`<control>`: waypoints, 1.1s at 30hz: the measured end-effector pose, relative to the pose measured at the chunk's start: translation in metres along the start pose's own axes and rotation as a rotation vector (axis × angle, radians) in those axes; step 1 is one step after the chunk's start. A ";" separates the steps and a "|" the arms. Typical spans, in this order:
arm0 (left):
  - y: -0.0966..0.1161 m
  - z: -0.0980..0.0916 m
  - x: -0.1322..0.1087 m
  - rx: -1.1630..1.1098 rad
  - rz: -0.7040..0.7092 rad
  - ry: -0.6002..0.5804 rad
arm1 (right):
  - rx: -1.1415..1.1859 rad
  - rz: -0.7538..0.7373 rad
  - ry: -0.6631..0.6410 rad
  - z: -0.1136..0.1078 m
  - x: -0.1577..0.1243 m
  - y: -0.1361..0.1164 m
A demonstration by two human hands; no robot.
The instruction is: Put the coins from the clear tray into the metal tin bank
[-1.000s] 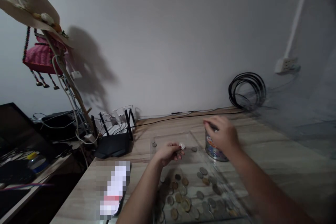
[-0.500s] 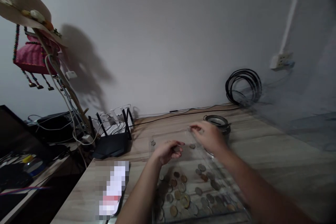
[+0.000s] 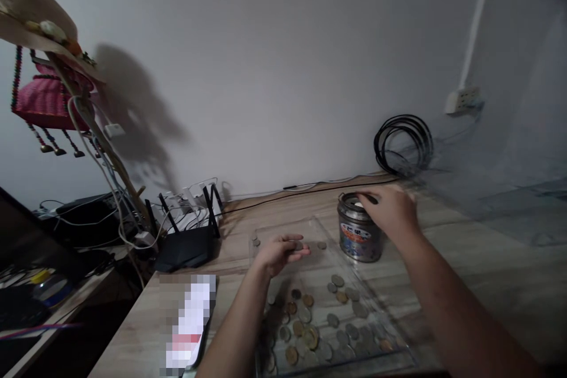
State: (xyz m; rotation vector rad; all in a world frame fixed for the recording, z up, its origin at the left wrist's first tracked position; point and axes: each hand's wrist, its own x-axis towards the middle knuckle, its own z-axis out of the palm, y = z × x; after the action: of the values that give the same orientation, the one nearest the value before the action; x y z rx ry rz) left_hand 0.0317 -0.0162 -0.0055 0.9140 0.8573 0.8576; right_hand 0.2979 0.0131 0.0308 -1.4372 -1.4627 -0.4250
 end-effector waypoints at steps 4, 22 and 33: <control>-0.002 -0.003 0.003 0.022 0.035 0.004 | 0.291 -0.137 -0.075 0.005 -0.017 -0.040; 0.000 0.001 0.000 0.018 -0.013 -0.006 | -0.029 0.095 -0.035 -0.002 -0.005 -0.013; -0.004 -0.003 0.003 0.054 0.040 -0.033 | 0.254 -0.140 -0.149 0.007 -0.020 -0.046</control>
State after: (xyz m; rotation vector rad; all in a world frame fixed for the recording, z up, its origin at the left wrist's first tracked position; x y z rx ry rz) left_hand 0.0309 -0.0145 -0.0108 0.9932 0.8392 0.8550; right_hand 0.2496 -0.0030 0.0288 -1.1888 -1.6784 -0.2116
